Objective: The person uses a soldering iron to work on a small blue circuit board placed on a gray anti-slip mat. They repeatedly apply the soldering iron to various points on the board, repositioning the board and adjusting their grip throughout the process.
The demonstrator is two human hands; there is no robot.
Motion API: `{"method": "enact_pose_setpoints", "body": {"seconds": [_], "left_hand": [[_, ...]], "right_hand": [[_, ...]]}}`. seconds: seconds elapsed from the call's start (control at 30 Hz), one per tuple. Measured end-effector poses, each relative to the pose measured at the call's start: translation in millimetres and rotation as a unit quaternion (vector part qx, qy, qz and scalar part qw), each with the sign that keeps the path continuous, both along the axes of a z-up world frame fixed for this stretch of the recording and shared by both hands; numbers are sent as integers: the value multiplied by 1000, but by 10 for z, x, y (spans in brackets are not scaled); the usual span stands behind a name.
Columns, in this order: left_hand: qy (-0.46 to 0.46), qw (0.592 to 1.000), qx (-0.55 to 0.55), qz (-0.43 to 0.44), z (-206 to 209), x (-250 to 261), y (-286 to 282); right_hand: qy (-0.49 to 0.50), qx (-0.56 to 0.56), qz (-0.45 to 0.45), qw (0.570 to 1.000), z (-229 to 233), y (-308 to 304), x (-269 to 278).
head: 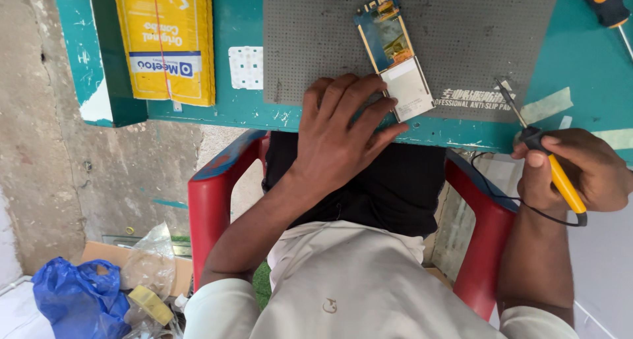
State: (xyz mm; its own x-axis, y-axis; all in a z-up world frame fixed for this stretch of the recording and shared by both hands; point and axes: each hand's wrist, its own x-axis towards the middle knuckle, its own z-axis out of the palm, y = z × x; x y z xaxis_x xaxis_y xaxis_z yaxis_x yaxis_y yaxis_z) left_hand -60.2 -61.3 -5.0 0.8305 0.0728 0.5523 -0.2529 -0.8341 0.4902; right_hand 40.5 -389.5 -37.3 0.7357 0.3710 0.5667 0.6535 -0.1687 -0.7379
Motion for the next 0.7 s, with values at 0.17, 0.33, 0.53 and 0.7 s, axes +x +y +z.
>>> {"method": "enact_pose_setpoints", "body": {"seconds": [0.17,0.33,0.53,0.7], "left_hand": [[4,999,-33,-2,49,41,59],[22,998,-60,-7,42,178,246],[29,998,29,-36,44,430,513],[58,987,119,-92,99,591,618]], "right_hand": [[-23,-24,-4,999,-16,-35,19],[22,3,6,1000,-74,-97,-2],[1,-33,-5,999,-51,-113,0],[6,-33,-12,999,-81,-147,-33]]}}
